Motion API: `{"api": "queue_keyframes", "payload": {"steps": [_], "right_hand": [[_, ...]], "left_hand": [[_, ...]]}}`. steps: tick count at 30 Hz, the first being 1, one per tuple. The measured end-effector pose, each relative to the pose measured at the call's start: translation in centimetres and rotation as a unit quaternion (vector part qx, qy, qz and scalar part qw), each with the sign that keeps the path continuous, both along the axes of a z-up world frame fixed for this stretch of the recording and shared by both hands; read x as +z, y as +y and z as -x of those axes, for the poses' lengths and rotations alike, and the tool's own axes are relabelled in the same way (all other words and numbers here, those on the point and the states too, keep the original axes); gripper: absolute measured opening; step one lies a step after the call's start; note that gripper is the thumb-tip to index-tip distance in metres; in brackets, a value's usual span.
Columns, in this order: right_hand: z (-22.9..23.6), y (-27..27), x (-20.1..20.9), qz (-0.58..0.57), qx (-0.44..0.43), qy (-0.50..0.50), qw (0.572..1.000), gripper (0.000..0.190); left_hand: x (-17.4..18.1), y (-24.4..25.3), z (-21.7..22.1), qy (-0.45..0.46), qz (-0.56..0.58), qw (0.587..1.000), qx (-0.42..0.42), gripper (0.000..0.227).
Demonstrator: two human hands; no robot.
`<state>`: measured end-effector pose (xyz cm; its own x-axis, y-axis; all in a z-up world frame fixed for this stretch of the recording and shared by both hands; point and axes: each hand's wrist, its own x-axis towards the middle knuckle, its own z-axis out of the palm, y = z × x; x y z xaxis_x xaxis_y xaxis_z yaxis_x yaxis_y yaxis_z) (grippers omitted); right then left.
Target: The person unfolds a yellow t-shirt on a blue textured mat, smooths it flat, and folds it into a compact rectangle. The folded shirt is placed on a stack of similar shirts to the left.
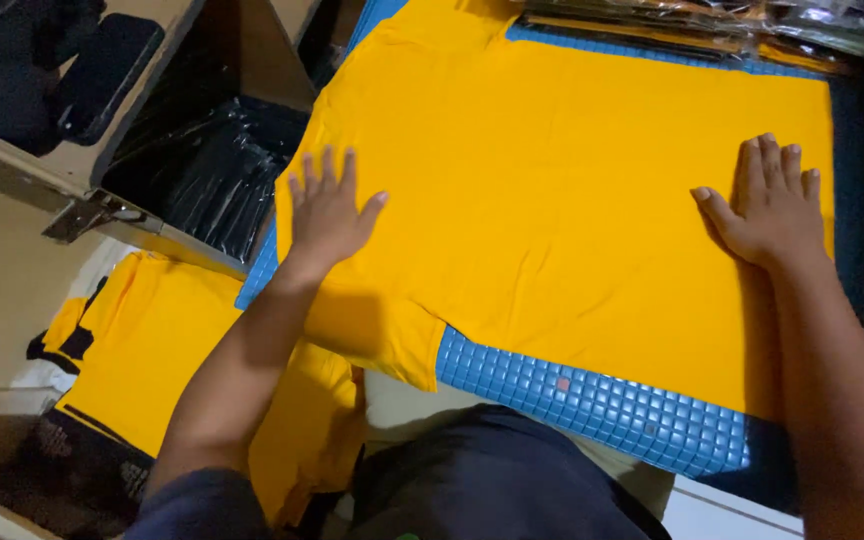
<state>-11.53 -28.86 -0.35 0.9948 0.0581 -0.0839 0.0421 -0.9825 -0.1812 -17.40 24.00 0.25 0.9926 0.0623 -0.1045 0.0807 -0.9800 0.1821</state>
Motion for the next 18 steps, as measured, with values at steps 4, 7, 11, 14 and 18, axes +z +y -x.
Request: {"api": "queue_keyframes", "payload": {"steps": [4,7,11,14,18], "right_hand": [[0.7,3.9,-0.4,0.073,-0.054,-0.055,0.994,0.093],[6.1,11.9,2.2,0.007,0.084,-0.069,0.994,0.091],[11.0,15.2,0.5,-0.062,0.255,-0.086,0.961,0.098],[11.9,12.5,0.0,-0.02,0.248,-0.057,0.967,0.102],[13.2,9.8,1.6,-0.01,0.203,-0.021,0.979,0.096]], "left_hand": [[1.4,-4.4,1.9,-0.027,-0.029,0.999,-0.012,0.076],[2.3,-9.5,5.5,-0.016,0.015,0.992,-0.125,0.079],[1.8,-11.1,7.8,0.001,0.069,0.978,-0.195,0.078],[0.4,-8.0,9.3,-0.062,0.043,0.985,-0.157,0.077],[-1.6,-2.7,11.0,-0.28,-0.084,0.954,-0.064,0.068]]}}
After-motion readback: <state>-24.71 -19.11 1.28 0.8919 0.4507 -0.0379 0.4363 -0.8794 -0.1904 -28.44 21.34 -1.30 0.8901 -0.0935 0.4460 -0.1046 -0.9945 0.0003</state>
